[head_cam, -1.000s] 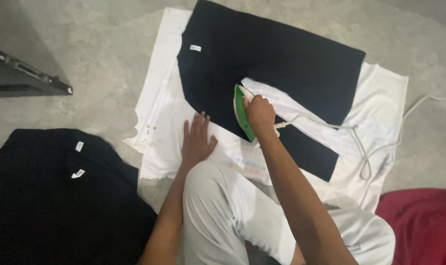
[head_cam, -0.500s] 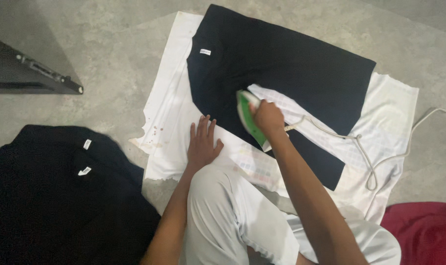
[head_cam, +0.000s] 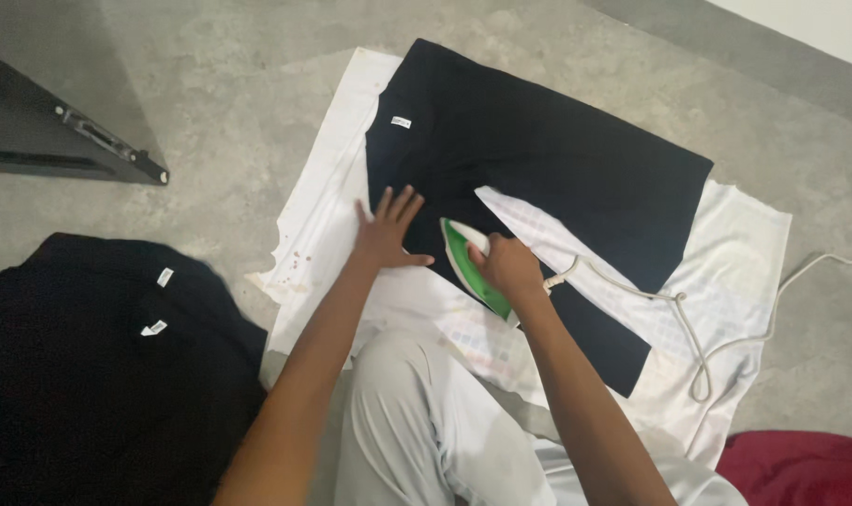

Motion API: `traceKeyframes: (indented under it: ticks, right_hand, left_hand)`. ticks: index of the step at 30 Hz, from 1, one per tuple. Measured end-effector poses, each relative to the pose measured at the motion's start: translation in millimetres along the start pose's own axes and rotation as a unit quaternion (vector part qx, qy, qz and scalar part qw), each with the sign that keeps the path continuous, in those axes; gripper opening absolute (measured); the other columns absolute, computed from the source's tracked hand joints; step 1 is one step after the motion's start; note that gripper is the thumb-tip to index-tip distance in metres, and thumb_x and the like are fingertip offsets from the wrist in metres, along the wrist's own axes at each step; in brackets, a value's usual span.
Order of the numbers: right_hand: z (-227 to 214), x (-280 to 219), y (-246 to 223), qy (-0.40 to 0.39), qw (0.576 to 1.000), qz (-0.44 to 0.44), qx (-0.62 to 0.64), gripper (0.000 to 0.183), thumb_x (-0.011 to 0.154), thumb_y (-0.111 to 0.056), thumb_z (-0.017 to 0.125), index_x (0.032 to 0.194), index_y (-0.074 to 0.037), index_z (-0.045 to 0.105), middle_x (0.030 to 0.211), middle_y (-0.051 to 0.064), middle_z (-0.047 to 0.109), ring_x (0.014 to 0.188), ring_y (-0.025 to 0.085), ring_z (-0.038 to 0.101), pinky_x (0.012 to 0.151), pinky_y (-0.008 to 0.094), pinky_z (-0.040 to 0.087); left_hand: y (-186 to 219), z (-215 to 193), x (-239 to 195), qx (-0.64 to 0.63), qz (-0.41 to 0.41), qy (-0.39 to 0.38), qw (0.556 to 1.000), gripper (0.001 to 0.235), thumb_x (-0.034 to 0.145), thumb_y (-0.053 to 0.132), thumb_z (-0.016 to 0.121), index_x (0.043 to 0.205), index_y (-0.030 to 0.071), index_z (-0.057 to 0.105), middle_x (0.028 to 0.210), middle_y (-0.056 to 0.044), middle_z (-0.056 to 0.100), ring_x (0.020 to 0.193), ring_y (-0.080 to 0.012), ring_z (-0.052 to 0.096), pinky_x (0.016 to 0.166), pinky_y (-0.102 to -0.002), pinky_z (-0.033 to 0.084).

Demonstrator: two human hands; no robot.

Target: The person irons a dark long-sleeved shirt on a white cloth laid on the floor. They smooth the shirt, iron the sleeves and body, and flip the garment to iron the other side.

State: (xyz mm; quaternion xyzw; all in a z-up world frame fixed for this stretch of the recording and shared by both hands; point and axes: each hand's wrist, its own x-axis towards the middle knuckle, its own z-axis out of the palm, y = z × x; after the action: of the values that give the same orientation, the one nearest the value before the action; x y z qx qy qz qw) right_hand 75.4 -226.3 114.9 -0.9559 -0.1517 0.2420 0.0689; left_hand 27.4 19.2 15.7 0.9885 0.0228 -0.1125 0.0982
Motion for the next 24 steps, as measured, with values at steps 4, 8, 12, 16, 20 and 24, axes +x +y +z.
traceKeyframes:
  ticks: [4,8,12,16,20,24]
  right_hand:
    - [7,12,6,0.013,1.0,0.025,0.007,0.077,0.104,-0.07,0.041,0.125,-0.002,0.069,0.112,0.029,0.074,0.112,0.049,0.072,0.092,0.061,0.059]
    - [-10,11,-18,0.012,1.0,-0.015,-0.017,0.073,0.104,-0.068,0.042,0.126,-0.004,0.07,0.115,0.027,0.074,0.113,0.047,0.072,0.094,0.059,0.059]
    - [-25,19,-39,0.011,0.997,-0.062,-0.041,0.071,0.105,-0.064,0.042,0.126,-0.002,0.071,0.116,0.028,0.075,0.114,0.048,0.072,0.096,0.06,0.058]
    - [-17,31,-72,0.005,0.994,-0.097,-0.052,0.067,0.101,-0.064,0.048,0.12,-0.007,0.077,0.113,0.023,0.078,0.111,0.044,0.074,0.093,0.058,0.059]
    - [-5,46,-86,0.042,0.991,-0.123,-0.038,0.066,0.099,-0.066,0.052,0.113,-0.006,0.078,0.105,0.022,0.078,0.104,0.043,0.076,0.089,0.057,0.06]
    - [4,48,-88,0.028,0.988,-0.15,-0.015,0.063,0.096,-0.063,0.055,0.111,-0.007,0.079,0.104,0.022,0.079,0.103,0.043,0.076,0.089,0.059,0.061]
  left_hand:
    - [10,-29,-6,0.018,-0.05,-0.06,0.997,0.144,0.061,0.1,0.058,0.172,0.029,0.001,0.181,0.005,-0.005,0.167,-0.0291,0.001,0.123,-0.083,0.01]
    - [6,-36,-29,-0.084,-0.056,-0.014,0.995,0.137,0.07,0.086,0.068,0.172,0.017,0.009,0.181,-0.006,-0.002,0.166,-0.0355,0.002,0.124,-0.081,0.004]
    - [-21,7,-67,-0.251,-0.132,0.132,0.95,0.083,0.103,0.03,0.058,0.171,0.011,0.015,0.178,-0.016,0.011,0.164,-0.0392,0.01,0.13,-0.068,0.007]
    - [-31,34,-92,-0.236,-0.126,0.17,0.948,0.069,0.104,0.024,0.047,0.168,0.009,0.024,0.173,-0.018,0.021,0.163,-0.0352,0.02,0.135,-0.052,0.014]
    - [-28,42,-91,-0.181,-0.076,0.27,0.943,0.067,0.1,0.022,0.051,0.163,0.004,0.036,0.163,-0.022,0.036,0.154,-0.0393,0.036,0.129,-0.048,0.033]
    - [-29,47,-88,-0.08,-0.021,0.298,0.951,0.076,0.094,0.028,0.055,0.164,0.003,0.037,0.164,-0.022,0.039,0.151,-0.0381,0.042,0.121,-0.051,0.038]
